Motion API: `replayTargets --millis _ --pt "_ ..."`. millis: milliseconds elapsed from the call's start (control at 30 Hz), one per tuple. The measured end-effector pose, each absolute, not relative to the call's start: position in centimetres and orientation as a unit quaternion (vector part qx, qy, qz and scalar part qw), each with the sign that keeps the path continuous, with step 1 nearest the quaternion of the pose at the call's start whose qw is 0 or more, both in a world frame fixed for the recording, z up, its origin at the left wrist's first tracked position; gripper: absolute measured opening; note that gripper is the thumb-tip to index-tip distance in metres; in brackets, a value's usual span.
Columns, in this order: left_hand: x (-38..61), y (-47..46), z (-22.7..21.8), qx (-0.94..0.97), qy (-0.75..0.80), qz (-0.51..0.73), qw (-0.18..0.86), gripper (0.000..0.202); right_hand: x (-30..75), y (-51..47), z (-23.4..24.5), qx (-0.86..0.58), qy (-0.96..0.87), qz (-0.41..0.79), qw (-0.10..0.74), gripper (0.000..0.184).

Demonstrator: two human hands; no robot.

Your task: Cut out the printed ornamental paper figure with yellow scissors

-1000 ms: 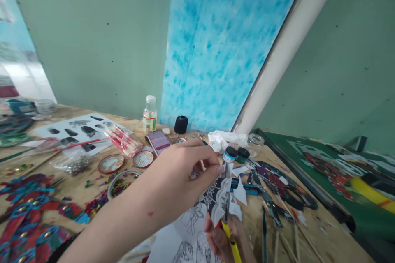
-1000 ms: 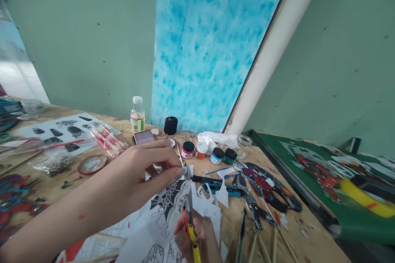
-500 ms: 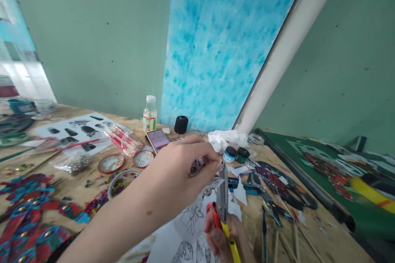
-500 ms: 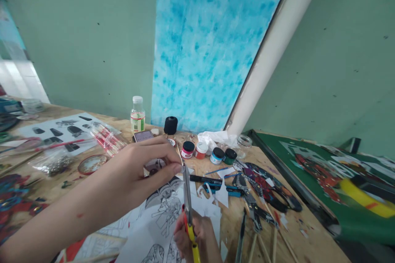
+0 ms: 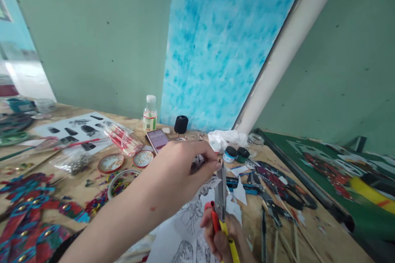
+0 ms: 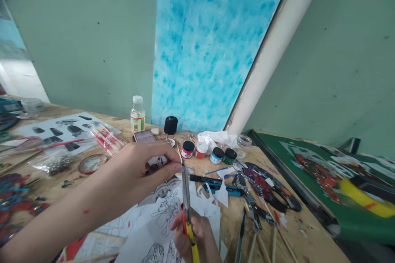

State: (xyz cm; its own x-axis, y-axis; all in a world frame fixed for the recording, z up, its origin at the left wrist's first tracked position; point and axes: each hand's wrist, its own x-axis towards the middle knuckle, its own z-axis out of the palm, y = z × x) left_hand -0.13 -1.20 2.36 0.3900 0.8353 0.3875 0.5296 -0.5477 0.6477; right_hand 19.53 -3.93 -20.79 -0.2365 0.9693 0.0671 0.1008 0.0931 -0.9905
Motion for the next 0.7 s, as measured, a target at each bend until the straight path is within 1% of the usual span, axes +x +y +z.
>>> replayTargets --millis 67,167,300,433,700 --pt "0.1 -1.1 2.2 0.806 0.427 0.348 0.218 0.016 19.6 -3.9 -20.9 -0.44 -0.633 0.475 0.425 0.077" --pt "0.3 -1.0 2.0 0.804 0.435 0.344 0.215 0.016 19.7 -4.1 -20.1 -0.41 -0.643 0.491 0.421 0.082" --pt "0.4 -1.1 1.8 0.803 0.439 0.344 0.212 0.017 19.7 -4.5 -19.0 -0.385 -0.648 0.5 0.427 0.075" --pt "0.4 -1.1 1.7 0.804 0.437 0.345 0.208 0.017 19.7 -4.6 -18.7 -0.387 -0.627 0.52 0.432 0.073" --pt "0.2 -0.9 2.0 0.798 0.442 0.358 0.198 0.009 19.7 -5.1 -17.6 -0.428 -0.625 0.51 0.408 0.074"
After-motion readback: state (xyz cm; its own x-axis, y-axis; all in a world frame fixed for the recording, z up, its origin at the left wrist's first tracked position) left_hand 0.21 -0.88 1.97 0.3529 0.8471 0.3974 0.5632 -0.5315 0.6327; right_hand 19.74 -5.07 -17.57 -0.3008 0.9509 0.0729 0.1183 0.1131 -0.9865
